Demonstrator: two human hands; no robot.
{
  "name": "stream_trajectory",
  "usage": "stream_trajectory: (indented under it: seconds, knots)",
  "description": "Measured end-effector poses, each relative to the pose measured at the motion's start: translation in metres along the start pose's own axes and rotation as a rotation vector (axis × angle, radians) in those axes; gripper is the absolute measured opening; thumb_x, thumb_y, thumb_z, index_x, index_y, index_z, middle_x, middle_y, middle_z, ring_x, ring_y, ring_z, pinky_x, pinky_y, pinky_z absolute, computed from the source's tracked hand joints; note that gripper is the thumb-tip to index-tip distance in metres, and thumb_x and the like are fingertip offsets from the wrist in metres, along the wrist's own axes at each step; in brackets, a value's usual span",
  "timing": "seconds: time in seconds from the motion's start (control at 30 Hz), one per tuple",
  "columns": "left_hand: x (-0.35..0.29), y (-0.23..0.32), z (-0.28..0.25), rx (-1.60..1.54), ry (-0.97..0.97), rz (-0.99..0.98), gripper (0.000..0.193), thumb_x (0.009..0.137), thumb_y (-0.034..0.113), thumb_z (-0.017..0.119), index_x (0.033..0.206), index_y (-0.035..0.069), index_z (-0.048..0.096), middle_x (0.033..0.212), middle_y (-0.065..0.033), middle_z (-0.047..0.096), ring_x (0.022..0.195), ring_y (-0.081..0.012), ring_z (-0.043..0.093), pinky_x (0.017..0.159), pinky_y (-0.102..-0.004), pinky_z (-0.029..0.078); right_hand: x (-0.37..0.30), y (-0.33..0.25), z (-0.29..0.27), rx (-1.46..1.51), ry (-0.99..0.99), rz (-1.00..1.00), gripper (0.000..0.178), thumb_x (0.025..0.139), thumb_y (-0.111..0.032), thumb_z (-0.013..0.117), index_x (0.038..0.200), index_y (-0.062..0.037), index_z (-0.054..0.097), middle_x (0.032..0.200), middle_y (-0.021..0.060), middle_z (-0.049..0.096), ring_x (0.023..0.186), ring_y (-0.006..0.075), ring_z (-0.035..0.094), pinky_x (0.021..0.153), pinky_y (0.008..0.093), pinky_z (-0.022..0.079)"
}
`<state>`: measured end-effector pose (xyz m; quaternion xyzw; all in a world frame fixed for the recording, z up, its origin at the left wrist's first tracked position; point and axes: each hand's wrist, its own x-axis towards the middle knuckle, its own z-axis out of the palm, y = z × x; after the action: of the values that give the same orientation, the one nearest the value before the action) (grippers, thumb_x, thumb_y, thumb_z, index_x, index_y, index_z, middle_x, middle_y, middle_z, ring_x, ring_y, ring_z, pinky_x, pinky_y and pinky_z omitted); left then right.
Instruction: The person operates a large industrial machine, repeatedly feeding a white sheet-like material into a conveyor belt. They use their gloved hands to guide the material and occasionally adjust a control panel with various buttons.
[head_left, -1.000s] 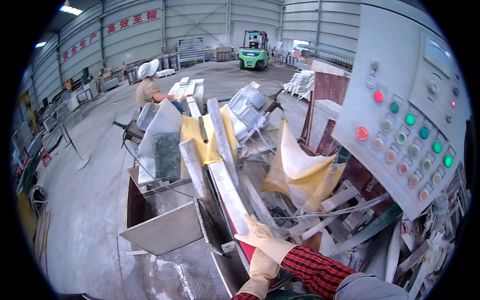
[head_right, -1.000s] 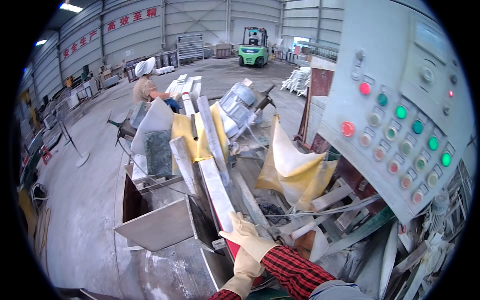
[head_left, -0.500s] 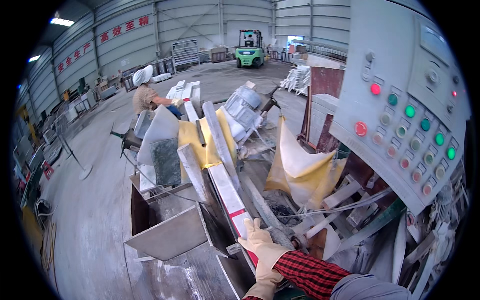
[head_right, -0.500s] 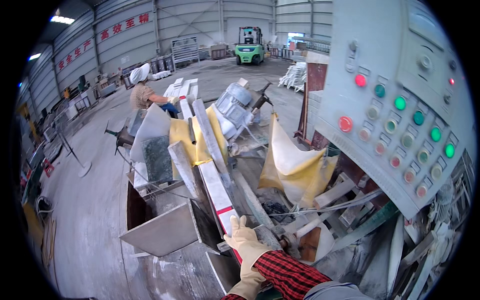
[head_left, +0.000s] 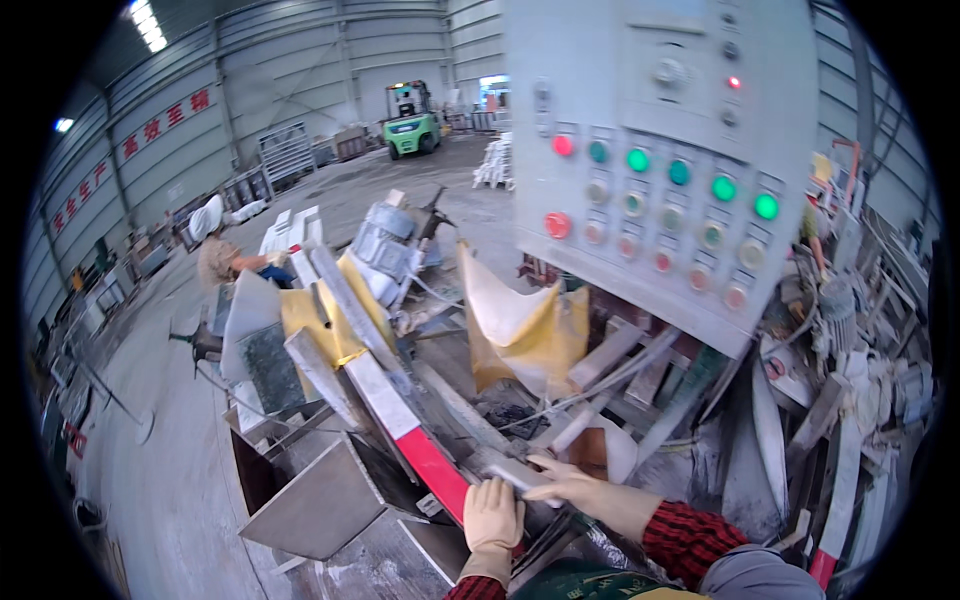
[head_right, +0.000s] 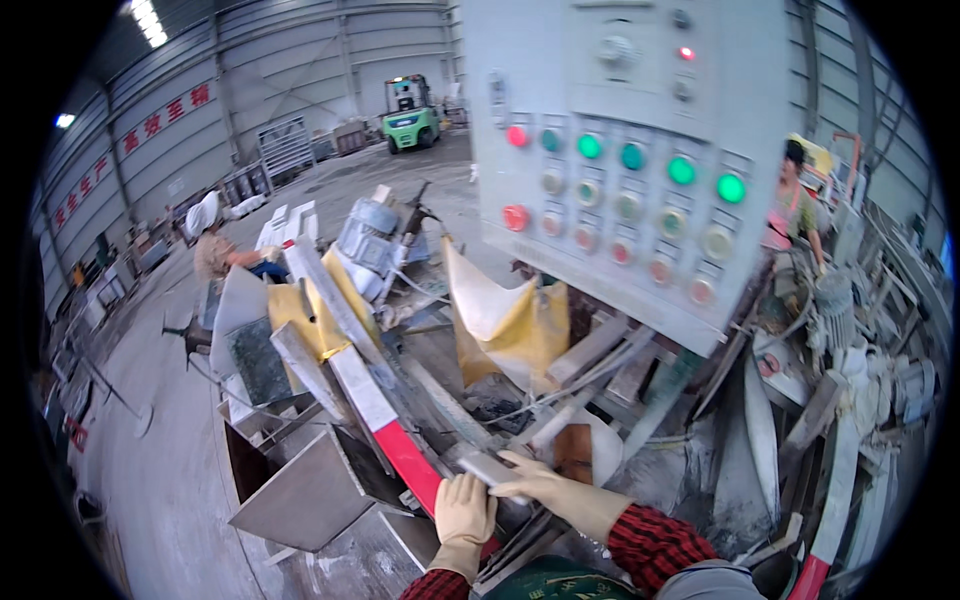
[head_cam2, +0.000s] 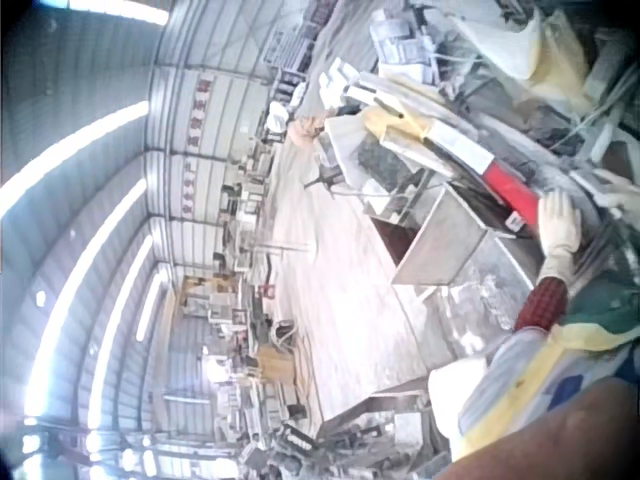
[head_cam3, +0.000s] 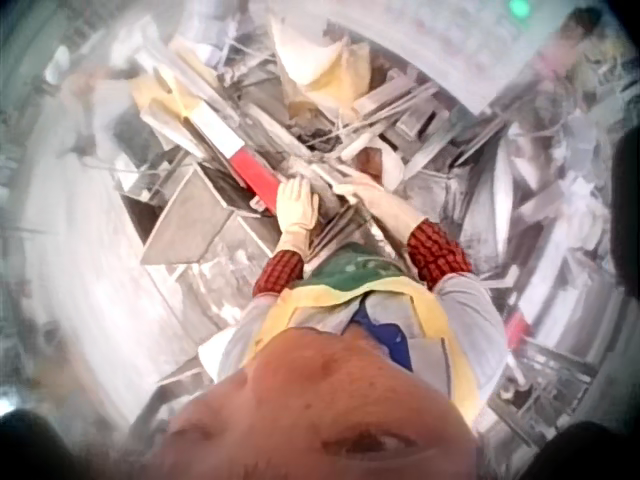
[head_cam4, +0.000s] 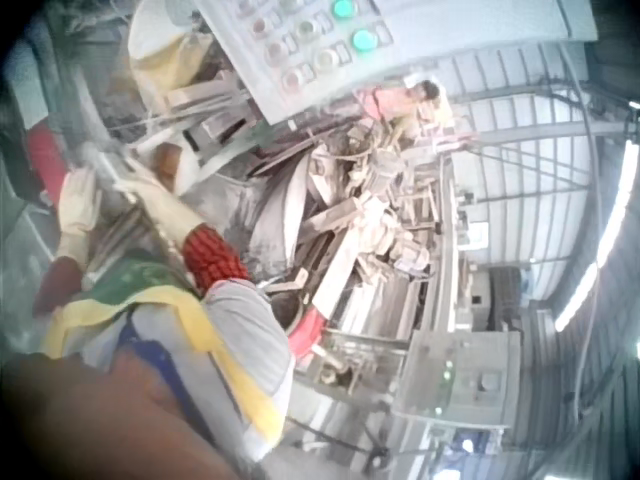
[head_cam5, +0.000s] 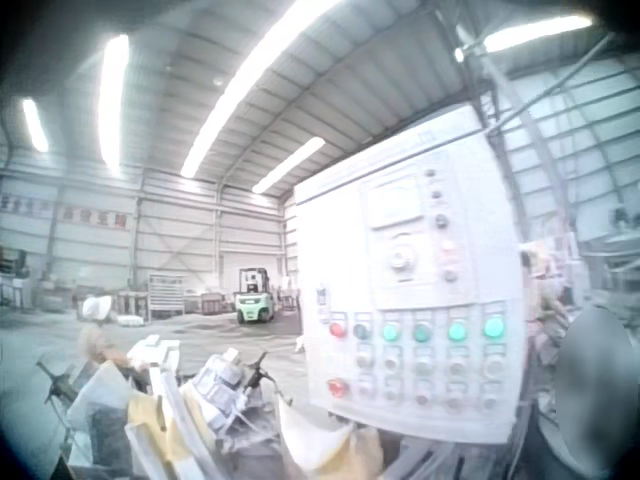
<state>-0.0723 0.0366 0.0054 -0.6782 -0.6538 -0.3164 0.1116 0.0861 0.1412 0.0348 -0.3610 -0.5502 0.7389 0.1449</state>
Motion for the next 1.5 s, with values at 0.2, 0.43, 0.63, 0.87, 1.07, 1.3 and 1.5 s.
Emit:
stream_trajectory:
  seconds: [0.2, 0.43, 0.63, 0.87, 1.07, 1.3, 1.5]
  knots:
    - [0.001, 0.023, 0.008, 0.065, -0.028, 0.034, 0.019, 0.069, 0.019, 0.059, 0.078, 0.006, 0.048, 0.082, -0.0147, 0.050, 0.080, -0.0333, 0.048, 0.075, -0.0455, 0.037, -0.208, 0.069, -0.112, 0.673, 0.573, -0.002, 0.027, 0.081, -0.016, 0.071, 0.106, -0.0082, 0.062, 0.079, -0.0002, 0.057, 0.060, 0.0079, 0.050, 0.051, 0.0223, 0.039]
    - [-0.027, 0.065, 0.003, 0.251, -0.124, 0.121, 0.044, 0.084, 0.022, 0.058, 0.119, -0.005, 0.053, 0.124, -0.0258, 0.051, 0.116, -0.0408, 0.046, 0.105, -0.0474, 0.030, -0.438, 0.176, -0.160, 0.840, 1.378, -0.683, 0.024, 0.083, -0.031, 0.068, 0.095, -0.0124, 0.060, 0.075, -0.0023, 0.057, 0.063, 0.0110, 0.052, 0.057, 0.0266, 0.041]
    - [-0.033, 0.053, 0.028, 0.367, 0.006, 0.325, 0.037, 0.086, 0.025, 0.062, 0.112, -0.001, 0.057, 0.105, -0.0170, 0.061, 0.097, -0.0342, 0.058, 0.074, -0.0481, 0.045, -0.535, 0.254, -0.197, 0.924, 2.163, -0.763, 0.044, 0.088, -0.008, 0.056, 0.130, -0.0047, 0.046, 0.102, 0.0063, 0.063, 0.091, 0.0179, 0.061, 0.077, 0.0317, 0.050]
    - [-0.043, 0.043, 0.055, 0.531, 0.113, 0.331, 0.046, 0.084, 0.036, 0.066, 0.115, 0.003, 0.058, 0.111, -0.0145, 0.061, 0.101, -0.0317, 0.058, 0.076, -0.0457, 0.047, -0.575, 0.282, -0.229, 1.108, 2.319, -0.558, 0.076, 0.081, 0.004, 0.054, 0.147, -0.0159, 0.024, 0.083, 0.0015, 0.052, 0.065, 0.0144, 0.052, 0.058, 0.0312, 0.047]
    - [-0.044, 0.022, 0.058, 0.402, -0.057, 0.320, 0.045, 0.086, 0.034, 0.064, 0.118, 0.003, 0.057, 0.115, -0.0176, 0.060, 0.106, -0.0342, 0.056, 0.085, -0.0485, 0.045, -0.577, 0.321, -0.267, 1.198, 2.172, -0.665, 0.079, 0.079, 0.007, 0.058, 0.145, -0.0233, 0.027, 0.089, 0.0016, 0.049, 0.068, 0.0134, 0.052, 0.056, 0.0297, 0.046]
    - [-0.033, 0.000, 0.065, 0.230, -0.166, 0.340, 0.043, 0.089, 0.029, 0.060, 0.122, 0.002, 0.056, 0.117, -0.0194, 0.058, 0.110, -0.0363, 0.053, 0.091, -0.0469, 0.044, -0.597, 0.356, -0.241, 0.521, 2.291, -0.392, 0.038, 0.094, -0.024, 0.041, 0.130, -0.0100, 0.041, 0.110, 0.0106, 0.055, 0.106, 0.0328, 0.054, 0.095, 0.0455, 0.042]
    - [-0.014, 0.045, 0.028, 0.089, -0.293, 0.020, 0.039, 0.084, 0.013, 0.058, 0.118, -0.007, 0.053, 0.124, -0.0276, 0.050, 0.117, -0.0428, 0.045, 0.101, -0.0470, 0.035, -0.615, 0.396, -0.266, 0.014, 2.244, 0.090, 0.039, 0.090, -0.023, 0.053, 0.128, -0.0111, 0.049, 0.116, 0.0121, 0.056, 0.104, 0.0270, 0.056, 0.090, 0.0389, 0.046]
